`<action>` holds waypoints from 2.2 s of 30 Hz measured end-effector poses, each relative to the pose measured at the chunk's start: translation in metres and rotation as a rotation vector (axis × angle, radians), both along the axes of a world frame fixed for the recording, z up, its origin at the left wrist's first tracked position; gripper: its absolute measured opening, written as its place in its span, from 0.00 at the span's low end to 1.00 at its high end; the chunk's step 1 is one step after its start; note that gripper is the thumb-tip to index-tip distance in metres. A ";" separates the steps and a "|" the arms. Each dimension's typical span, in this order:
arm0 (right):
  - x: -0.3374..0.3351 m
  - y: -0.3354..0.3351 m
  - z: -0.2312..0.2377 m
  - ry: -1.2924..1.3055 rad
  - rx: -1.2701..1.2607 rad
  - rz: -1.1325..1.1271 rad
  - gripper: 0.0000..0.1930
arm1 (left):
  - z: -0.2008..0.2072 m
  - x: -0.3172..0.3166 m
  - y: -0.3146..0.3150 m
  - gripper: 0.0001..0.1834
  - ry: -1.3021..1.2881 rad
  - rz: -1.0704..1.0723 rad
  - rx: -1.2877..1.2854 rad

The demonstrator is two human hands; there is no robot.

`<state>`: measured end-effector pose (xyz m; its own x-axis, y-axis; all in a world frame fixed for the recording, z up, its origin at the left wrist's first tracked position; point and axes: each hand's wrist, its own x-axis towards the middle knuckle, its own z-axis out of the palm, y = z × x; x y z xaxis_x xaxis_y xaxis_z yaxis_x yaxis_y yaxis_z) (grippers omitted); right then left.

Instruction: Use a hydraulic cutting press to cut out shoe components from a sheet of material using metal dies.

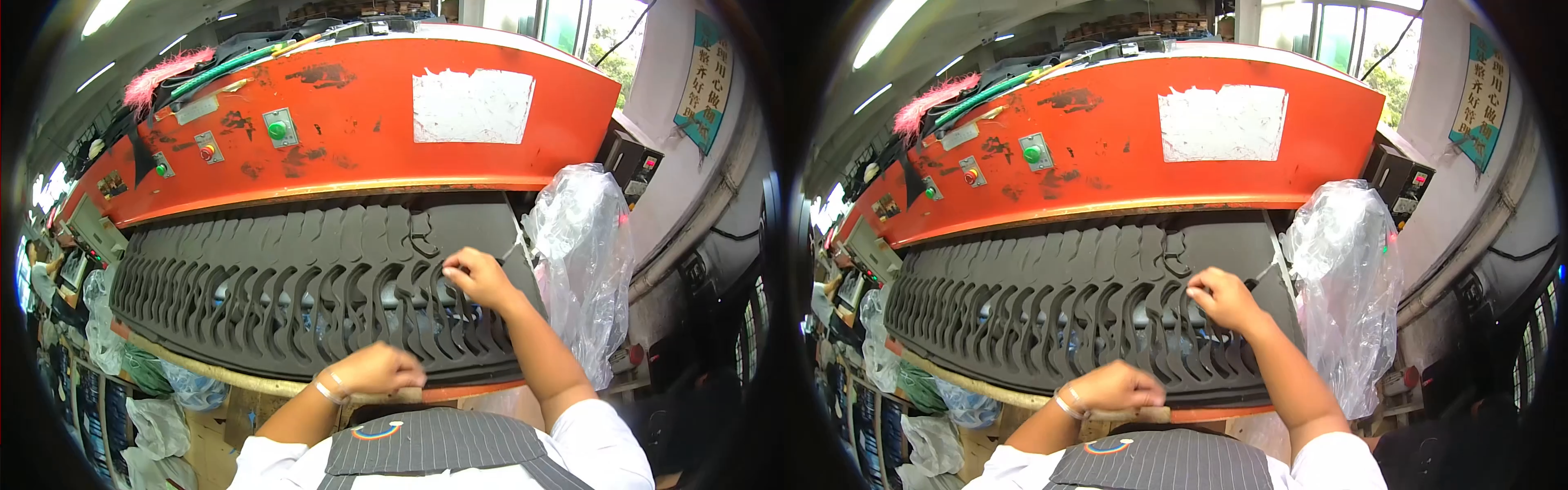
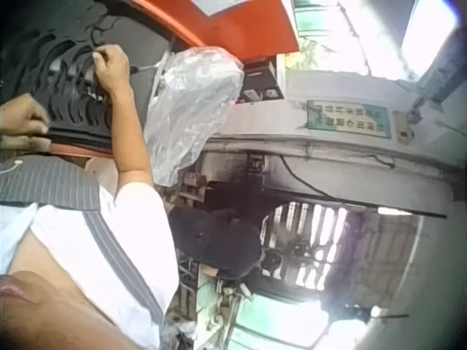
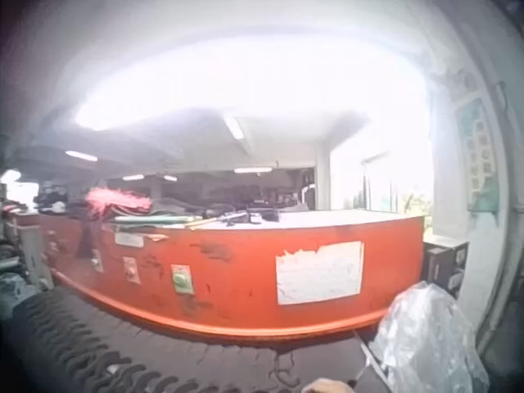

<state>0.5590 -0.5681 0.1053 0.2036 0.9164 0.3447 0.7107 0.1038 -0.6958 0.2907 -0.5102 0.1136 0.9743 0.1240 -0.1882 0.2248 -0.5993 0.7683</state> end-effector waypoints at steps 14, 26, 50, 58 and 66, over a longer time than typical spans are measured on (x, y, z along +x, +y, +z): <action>0.028 0.218 0.000 -0.683 -1.160 0.102 0.24 | -0.062 0.153 0.140 0.06 -0.276 0.255 0.525; 0.094 0.187 -0.041 0.158 -0.735 0.246 0.10 | -0.066 0.185 0.120 0.13 -0.838 0.662 0.222; 0.088 0.049 -0.057 -0.291 -0.415 0.082 0.57 | -0.105 0.207 0.179 0.24 -0.299 0.434 0.788; 0.079 0.055 -0.068 -0.281 -0.296 0.040 0.44 | -0.107 0.215 0.177 0.33 -0.180 0.493 0.816; 0.075 0.068 -0.075 -0.406 -0.301 -0.002 0.45 | -0.101 0.228 0.189 0.34 -0.006 0.497 0.763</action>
<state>0.6341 -0.5005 0.0299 0.1099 0.9870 0.1172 0.9301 -0.0606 -0.3623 0.5184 -0.3213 0.0128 0.7761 0.6187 0.1223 0.5901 -0.7808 0.2051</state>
